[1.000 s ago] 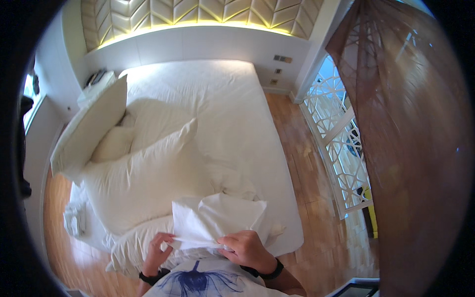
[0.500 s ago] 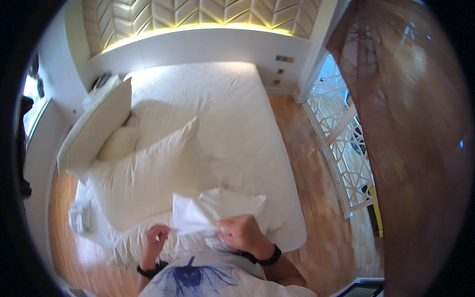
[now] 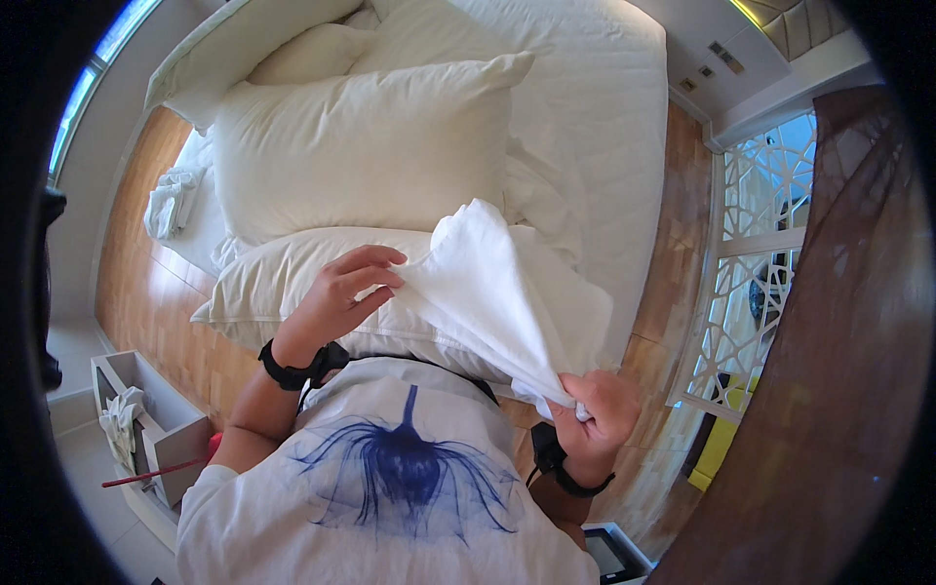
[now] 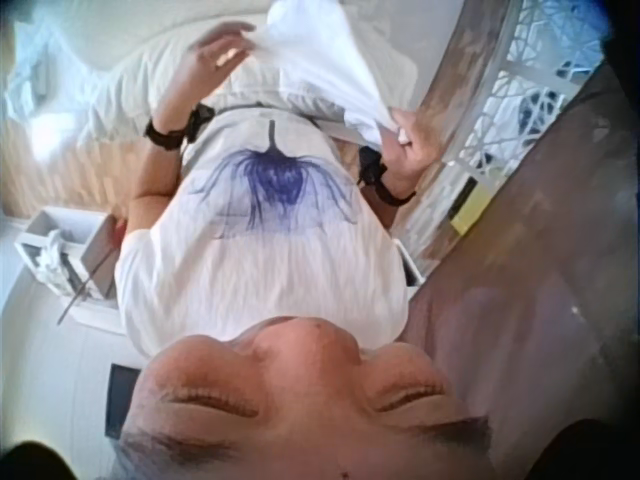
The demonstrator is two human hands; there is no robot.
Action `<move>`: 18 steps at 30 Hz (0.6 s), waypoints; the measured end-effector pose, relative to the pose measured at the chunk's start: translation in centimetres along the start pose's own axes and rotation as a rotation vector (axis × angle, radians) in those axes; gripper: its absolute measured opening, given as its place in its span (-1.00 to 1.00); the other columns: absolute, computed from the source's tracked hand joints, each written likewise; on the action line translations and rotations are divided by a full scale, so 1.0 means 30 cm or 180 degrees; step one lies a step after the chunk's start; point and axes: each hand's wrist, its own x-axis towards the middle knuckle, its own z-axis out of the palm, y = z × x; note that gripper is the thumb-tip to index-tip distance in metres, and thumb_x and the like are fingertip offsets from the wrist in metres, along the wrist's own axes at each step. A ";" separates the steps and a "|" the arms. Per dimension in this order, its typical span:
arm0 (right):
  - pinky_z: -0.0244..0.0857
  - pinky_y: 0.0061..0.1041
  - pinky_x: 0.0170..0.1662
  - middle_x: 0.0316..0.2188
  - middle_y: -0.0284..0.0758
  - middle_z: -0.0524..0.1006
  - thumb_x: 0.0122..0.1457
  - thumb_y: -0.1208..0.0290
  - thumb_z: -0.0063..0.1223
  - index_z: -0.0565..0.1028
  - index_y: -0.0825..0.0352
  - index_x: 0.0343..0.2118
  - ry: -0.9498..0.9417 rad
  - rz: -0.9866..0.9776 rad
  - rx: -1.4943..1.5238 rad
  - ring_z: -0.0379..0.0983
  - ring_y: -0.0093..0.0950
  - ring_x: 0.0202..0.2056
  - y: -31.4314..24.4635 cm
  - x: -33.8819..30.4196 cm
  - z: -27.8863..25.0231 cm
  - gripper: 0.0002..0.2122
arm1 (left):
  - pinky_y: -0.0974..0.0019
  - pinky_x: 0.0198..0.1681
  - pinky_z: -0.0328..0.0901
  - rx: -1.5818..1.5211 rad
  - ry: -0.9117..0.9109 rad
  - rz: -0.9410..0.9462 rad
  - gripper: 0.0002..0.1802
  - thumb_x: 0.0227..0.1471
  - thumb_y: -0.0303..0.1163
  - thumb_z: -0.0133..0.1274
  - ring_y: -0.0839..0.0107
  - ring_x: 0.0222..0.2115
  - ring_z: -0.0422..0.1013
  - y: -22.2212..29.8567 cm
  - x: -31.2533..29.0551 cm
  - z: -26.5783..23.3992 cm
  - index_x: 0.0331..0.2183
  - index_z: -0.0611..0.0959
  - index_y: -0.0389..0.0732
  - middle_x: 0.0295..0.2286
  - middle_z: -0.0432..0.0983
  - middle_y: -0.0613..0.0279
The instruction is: The person inserts a white pillow into a white pillowcase by hand. They repeatedly open the case, guide the pillow inside, and adjust the fabric to fit the pillow before placing it on the bed.
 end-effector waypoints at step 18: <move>0.07 -0.45 -0.59 -0.71 -0.29 0.35 -0.23 0.53 0.34 0.57 0.37 -0.44 -0.0750 -0.0004 -0.0299 0.28 -0.36 -0.70 -0.018 0.146 0.074 -0.77 | 0.20 -0.25 0.45 -0.0329 -0.0107 -0.0004 -0.89 -0.04 -0.52 0.19 0.18 -0.29 0.53 -0.192 -0.052 0.076 -0.37 0.63 -0.24 -0.21 0.62 0.23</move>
